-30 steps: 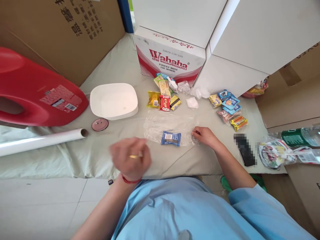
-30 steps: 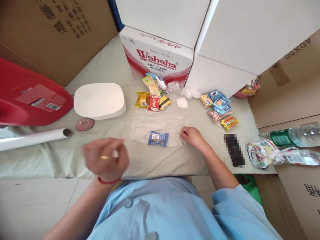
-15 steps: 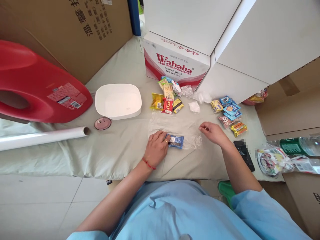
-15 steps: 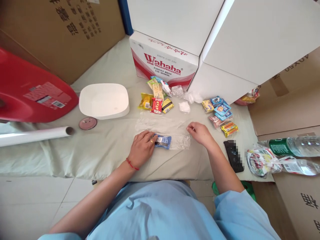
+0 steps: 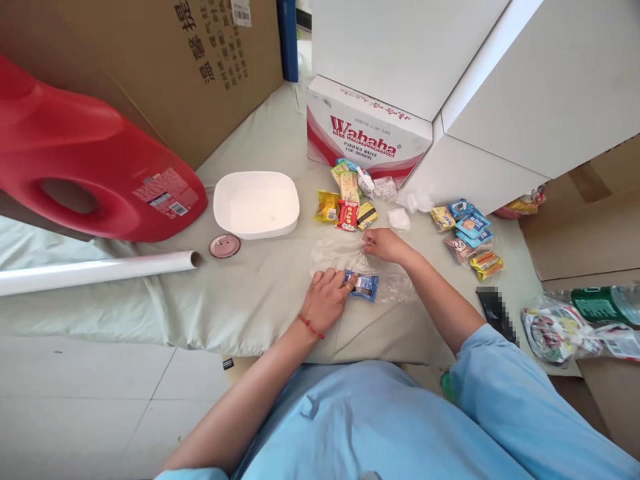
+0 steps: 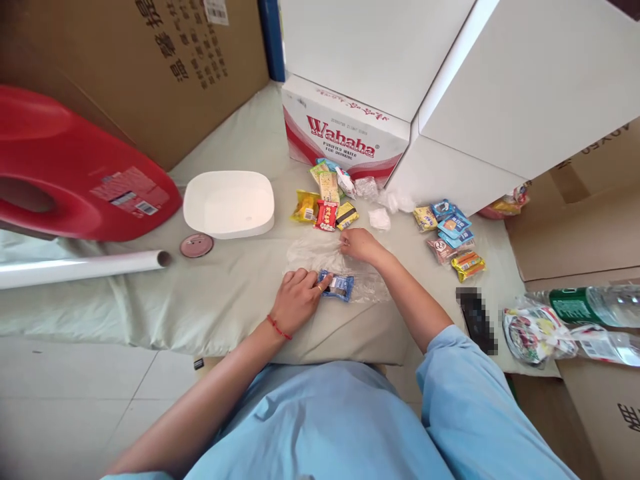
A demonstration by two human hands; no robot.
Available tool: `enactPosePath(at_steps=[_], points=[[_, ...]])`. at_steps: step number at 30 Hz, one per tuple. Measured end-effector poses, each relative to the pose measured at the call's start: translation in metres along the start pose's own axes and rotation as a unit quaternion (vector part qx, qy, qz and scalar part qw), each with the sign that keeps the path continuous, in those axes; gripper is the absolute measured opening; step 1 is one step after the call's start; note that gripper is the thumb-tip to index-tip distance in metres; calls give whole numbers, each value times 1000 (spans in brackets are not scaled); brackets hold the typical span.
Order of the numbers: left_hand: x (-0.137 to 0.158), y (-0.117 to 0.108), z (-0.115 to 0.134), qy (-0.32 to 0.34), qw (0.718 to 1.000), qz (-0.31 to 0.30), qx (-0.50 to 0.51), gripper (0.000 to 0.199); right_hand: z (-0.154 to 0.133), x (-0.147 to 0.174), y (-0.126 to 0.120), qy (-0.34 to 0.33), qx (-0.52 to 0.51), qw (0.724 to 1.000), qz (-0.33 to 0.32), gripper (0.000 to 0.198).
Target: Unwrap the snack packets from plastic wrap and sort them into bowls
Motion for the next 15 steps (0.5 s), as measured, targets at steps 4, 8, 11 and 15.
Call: enactPosePath(at_steps=[4,8,11,15], points=[[-2,0,0,-3,1000,1,20,28,-30,47,-12,-162,-42,984,60,21],[-2,0,-15,-36,994,9,104,20,-54,94,25,-270,14,963,4,34],[7,-6,-36,-69,970,59,223,23,-46,102,55,-228,56,972,-7,42],[36,-25,-80,-236,900,213,297,28,-37,101,76,-195,54,979,-2,43]])
Point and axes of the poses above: each hand's wrist, its own x-axis away from the middle knuckle, its own y-axis out of the palm, z = x × y, the point moved 7 cm from there along -x, towards the middle knuckle, and after that the axes turned 2 degrees about x, right-handed, at the moved point
